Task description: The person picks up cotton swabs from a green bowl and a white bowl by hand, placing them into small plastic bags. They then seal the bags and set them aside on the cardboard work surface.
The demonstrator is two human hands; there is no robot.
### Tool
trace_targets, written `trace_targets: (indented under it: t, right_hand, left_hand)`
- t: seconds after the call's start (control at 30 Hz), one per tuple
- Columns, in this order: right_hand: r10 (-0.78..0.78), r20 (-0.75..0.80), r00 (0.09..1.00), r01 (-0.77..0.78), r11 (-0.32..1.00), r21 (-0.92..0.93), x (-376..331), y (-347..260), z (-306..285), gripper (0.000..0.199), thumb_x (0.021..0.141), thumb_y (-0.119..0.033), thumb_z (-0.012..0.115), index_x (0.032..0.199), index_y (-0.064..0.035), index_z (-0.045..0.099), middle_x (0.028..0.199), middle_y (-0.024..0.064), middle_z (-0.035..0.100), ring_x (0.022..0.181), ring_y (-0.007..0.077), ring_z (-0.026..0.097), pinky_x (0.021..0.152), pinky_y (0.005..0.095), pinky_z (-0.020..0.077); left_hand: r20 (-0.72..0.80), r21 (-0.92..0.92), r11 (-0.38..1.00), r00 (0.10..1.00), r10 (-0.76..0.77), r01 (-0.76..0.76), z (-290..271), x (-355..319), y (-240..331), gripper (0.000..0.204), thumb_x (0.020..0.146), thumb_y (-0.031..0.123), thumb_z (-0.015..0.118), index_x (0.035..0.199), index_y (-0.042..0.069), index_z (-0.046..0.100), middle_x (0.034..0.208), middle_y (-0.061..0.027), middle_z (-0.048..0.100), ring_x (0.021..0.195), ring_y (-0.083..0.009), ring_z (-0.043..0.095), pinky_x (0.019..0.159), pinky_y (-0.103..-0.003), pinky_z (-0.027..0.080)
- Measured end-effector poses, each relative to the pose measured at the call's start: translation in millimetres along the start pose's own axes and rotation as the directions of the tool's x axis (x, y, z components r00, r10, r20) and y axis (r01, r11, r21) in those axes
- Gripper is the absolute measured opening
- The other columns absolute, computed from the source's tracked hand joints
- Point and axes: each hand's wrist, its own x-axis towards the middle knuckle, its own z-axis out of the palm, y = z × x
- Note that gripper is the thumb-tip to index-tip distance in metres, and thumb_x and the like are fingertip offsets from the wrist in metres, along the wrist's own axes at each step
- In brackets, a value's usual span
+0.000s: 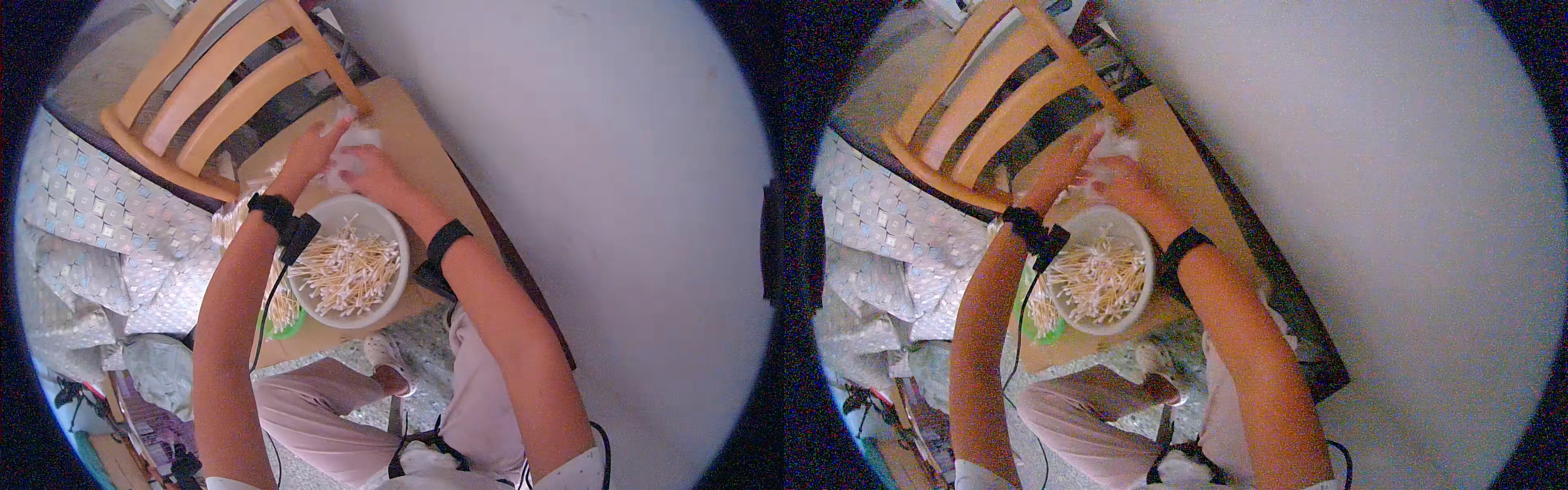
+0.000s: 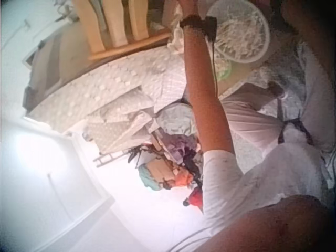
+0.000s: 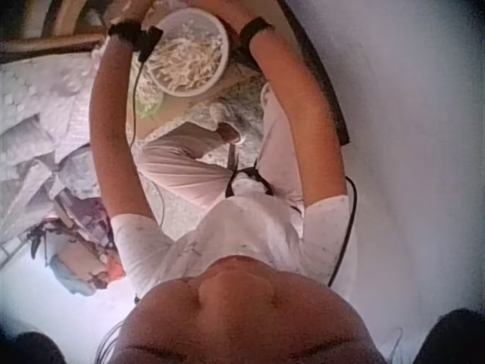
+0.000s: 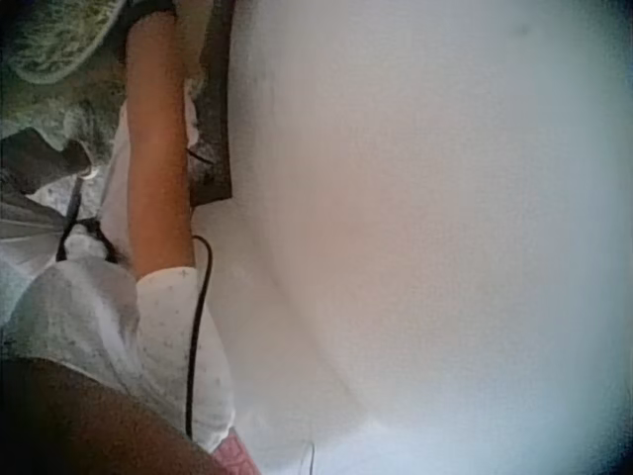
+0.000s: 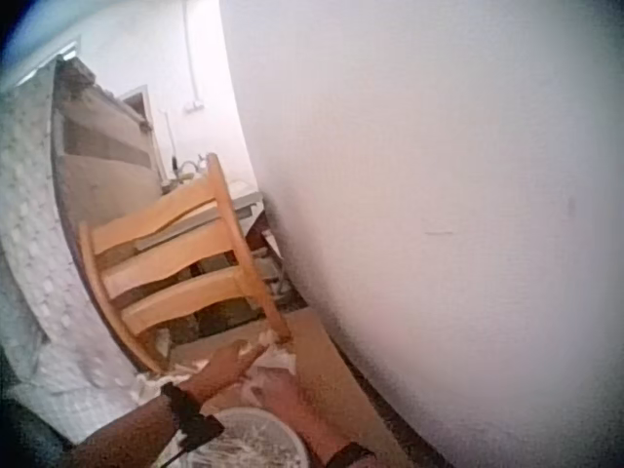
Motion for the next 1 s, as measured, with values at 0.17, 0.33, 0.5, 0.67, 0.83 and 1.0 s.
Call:
trace_targets:
  t: [0.17,0.33,0.5,0.67,0.83,1.0]
  right_hand:
    - [0.134,0.2,0.971,-0.166,0.975,0.151,2.0,-17.5,-13.0,0.033,0.086,-0.025,0.059,0.114,-0.0067,0.062,0.115,0.0149,0.06,0.108,0.0295,0.056,0.093,0.0378,0.0428]
    - [0.375,-0.068,0.925,-0.381,0.904,-0.196,0.6,3.0,-47.4,0.033,0.085,-0.032,0.06,0.108,-0.0085,0.065,0.111,0.0119,0.062,0.108,0.0275,0.055,0.096,0.0415,0.0389]
    - [0.111,-0.28,0.953,-0.292,0.577,-0.763,1.3,8.1,-16.2,0.05,0.071,-0.048,0.069,0.106,-0.0124,0.064,0.118,0.0129,0.054,0.113,0.0308,0.046,0.096,0.051,0.0321]
    - [0.257,-0.15,0.955,-0.289,0.682,-0.672,-0.3,3.8,-1.2,0.048,0.066,-0.041,0.075,0.106,-0.0173,0.064,0.126,0.0128,0.046,0.116,0.0321,0.042,0.096,0.0482,0.0327]
    - [0.195,-0.103,0.976,-0.219,0.823,-0.524,0.1,16.3,5.4,0.041,0.065,-0.027,0.077,0.103,-0.0195,0.064,0.117,0.008,0.054,0.112,0.0278,0.047,0.096,0.0469,0.0332]
    - [0.31,-0.01,0.951,-0.31,0.949,-0.054,14.8,42.2,-9.3,0.042,0.069,-0.017,0.071,0.109,-0.0162,0.061,0.091,0.0065,0.065,0.095,0.0238,0.059,0.086,0.0421,0.0448]
  left_hand:
    - [-0.034,0.485,0.847,0.964,0.265,-0.216,-11.7,14.8,-24.9,0.069,0.072,0.037,0.068,0.124,-0.004,0.049,0.114,-0.0258,0.058,0.099,-0.0357,0.061,0.087,-0.039,0.047]
    - [-0.071,0.476,0.871,0.981,0.18,-0.126,-8.0,6.1,-12.7,0.05,0.082,0.028,0.059,0.126,0.006,0.05,0.122,-0.0202,0.055,0.111,-0.0368,0.053,0.096,-0.04,0.042]
    - [-0.143,0.54,0.79,0.893,0.427,-0.291,-31.7,31.6,-73.9,0.047,0.081,0.024,0.059,0.121,0.0,0.05,0.114,-0.0209,0.059,0.105,-0.0393,0.056,0.093,-0.042,0.044]
    - [-0.184,0.356,0.926,0.962,0.204,-0.128,-30.4,18.2,-62.1,0.048,0.077,0.019,0.061,0.12,0.0,0.05,0.107,-0.024,0.061,0.094,-0.0416,0.06,0.086,-0.046,0.047]
    - [-0.286,0.478,0.875,0.929,0.234,-0.073,-11.9,-0.4,-35.5,0.055,0.072,0.021,0.067,0.12,-0.001,0.052,0.11,-0.0252,0.059,0.1,-0.039,0.058,0.089,-0.042,0.045]
    - [-0.288,0.323,0.938,0.932,0.22,-0.122,-6.5,-8.8,-27.6,0.058,0.07,0.02,0.068,0.121,-0.002,0.052,0.114,-0.026,0.057,0.107,-0.0369,0.055,0.093,-0.04,0.043]
